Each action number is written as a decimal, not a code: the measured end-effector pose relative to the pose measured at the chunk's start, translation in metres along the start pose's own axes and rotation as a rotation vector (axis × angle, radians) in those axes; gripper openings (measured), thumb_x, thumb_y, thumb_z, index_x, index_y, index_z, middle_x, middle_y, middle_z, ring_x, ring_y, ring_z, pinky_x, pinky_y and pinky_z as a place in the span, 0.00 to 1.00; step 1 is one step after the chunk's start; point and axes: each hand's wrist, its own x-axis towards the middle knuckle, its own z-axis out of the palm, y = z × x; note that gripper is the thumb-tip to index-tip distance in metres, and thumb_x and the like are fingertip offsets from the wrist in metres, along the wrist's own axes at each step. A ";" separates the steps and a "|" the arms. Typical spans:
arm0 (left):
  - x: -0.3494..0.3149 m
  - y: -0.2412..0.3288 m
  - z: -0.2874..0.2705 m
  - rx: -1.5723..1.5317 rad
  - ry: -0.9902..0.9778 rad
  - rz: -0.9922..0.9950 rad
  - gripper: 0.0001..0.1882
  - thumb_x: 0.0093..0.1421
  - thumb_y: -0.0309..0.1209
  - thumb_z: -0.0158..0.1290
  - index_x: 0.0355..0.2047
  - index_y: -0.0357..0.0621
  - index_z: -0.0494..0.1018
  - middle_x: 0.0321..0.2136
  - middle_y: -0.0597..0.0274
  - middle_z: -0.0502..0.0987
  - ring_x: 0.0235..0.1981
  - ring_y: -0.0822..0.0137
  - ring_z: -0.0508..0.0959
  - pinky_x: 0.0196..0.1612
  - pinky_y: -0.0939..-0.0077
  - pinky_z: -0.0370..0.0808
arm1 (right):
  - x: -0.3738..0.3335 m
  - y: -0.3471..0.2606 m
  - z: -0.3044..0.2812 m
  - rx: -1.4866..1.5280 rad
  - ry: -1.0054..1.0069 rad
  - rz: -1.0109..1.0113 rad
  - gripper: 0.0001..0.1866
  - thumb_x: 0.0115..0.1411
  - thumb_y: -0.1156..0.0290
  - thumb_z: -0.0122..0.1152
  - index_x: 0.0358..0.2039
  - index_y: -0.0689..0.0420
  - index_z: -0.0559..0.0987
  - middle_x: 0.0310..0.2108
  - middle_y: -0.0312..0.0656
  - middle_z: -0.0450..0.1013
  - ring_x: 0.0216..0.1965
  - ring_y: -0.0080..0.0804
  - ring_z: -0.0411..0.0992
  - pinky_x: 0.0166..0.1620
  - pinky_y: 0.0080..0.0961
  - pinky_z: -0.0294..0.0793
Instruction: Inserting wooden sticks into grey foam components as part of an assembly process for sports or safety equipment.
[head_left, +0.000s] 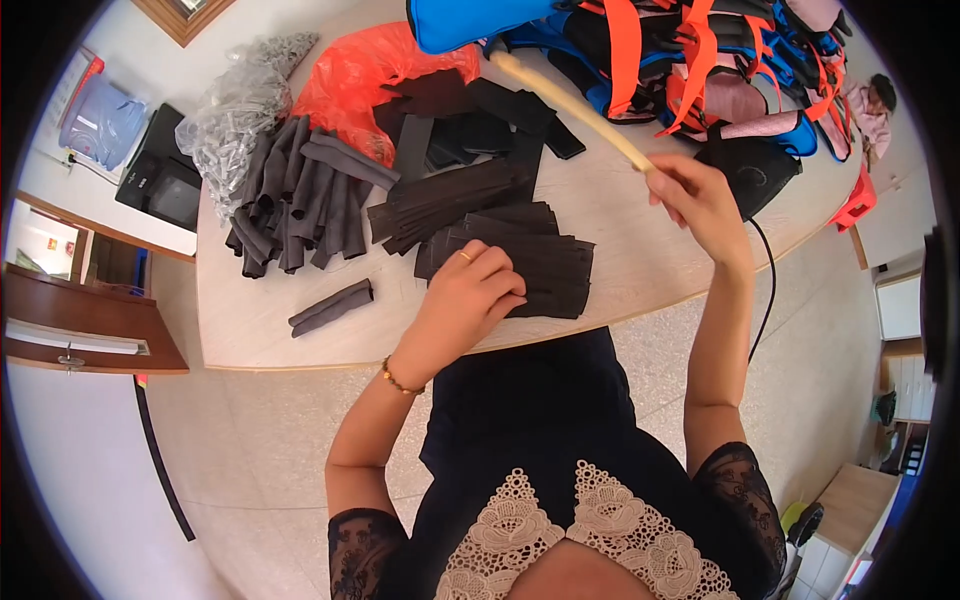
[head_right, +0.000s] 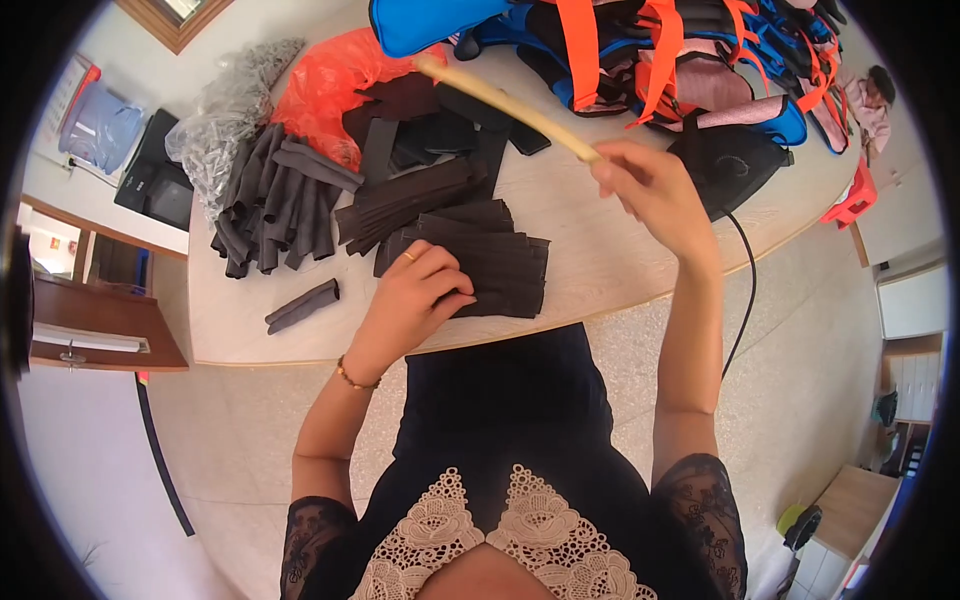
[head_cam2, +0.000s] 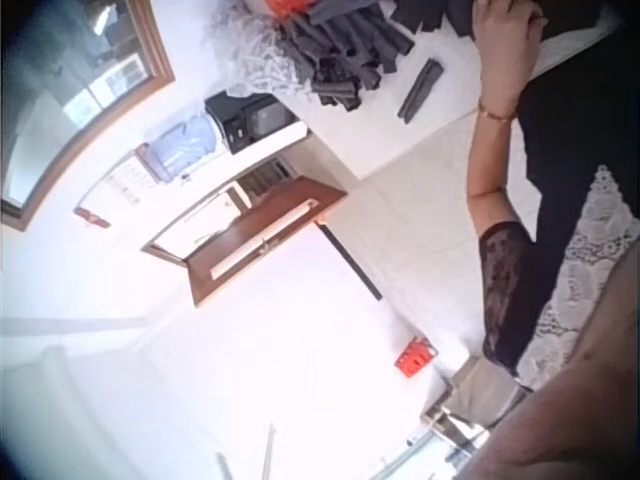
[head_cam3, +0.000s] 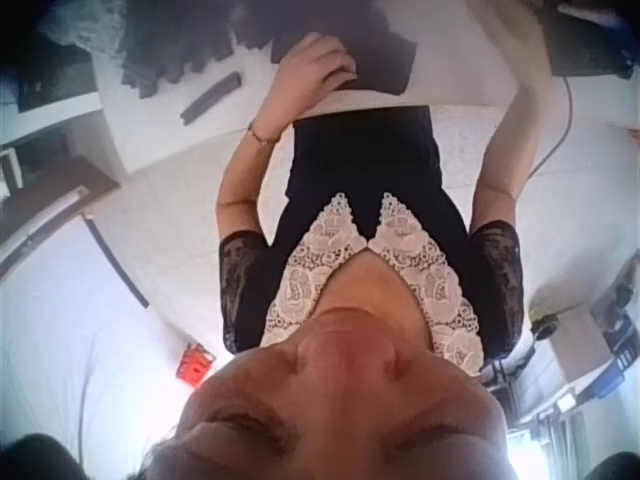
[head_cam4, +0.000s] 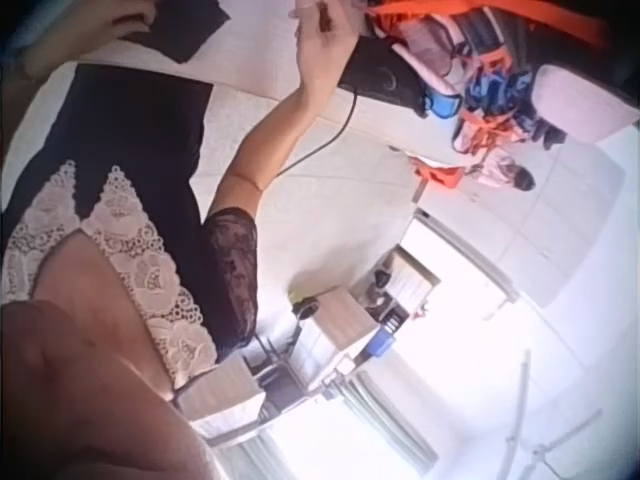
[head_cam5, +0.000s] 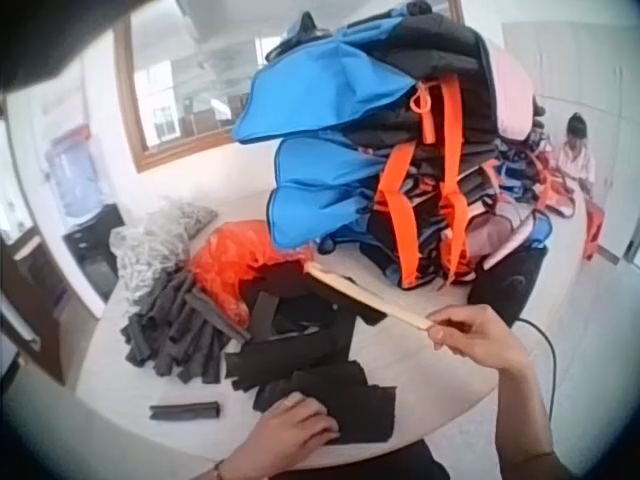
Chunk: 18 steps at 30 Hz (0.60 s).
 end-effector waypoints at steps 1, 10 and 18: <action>-0.002 -0.002 -0.003 -0.082 0.052 -0.039 0.09 0.42 0.24 0.64 0.26 0.44 0.76 0.27 0.64 0.70 0.31 0.62 0.69 0.34 0.71 0.68 | -0.008 0.000 -0.004 -0.020 0.012 0.060 0.10 0.60 0.70 0.58 0.39 0.61 0.79 0.22 0.30 0.70 0.20 0.14 0.60 0.24 0.14 0.59; -0.035 -0.015 -0.067 -0.023 0.221 -0.236 0.09 0.43 0.23 0.64 0.28 0.43 0.79 0.27 0.65 0.71 0.30 0.65 0.68 0.32 0.74 0.66 | -0.033 -0.020 -0.024 -0.226 -0.313 -0.194 0.08 0.53 0.75 0.65 0.34 0.62 0.81 0.21 0.39 0.71 0.22 0.23 0.64 0.27 0.21 0.63; -0.006 0.010 -0.082 0.059 0.285 -0.118 0.11 0.42 0.25 0.65 0.29 0.47 0.80 0.30 0.64 0.72 0.37 0.64 0.69 0.40 0.70 0.67 | -0.015 -0.041 0.049 -0.414 -0.279 -0.548 0.12 0.53 0.75 0.64 0.40 0.57 0.80 0.22 0.40 0.72 0.22 0.29 0.67 0.27 0.23 0.65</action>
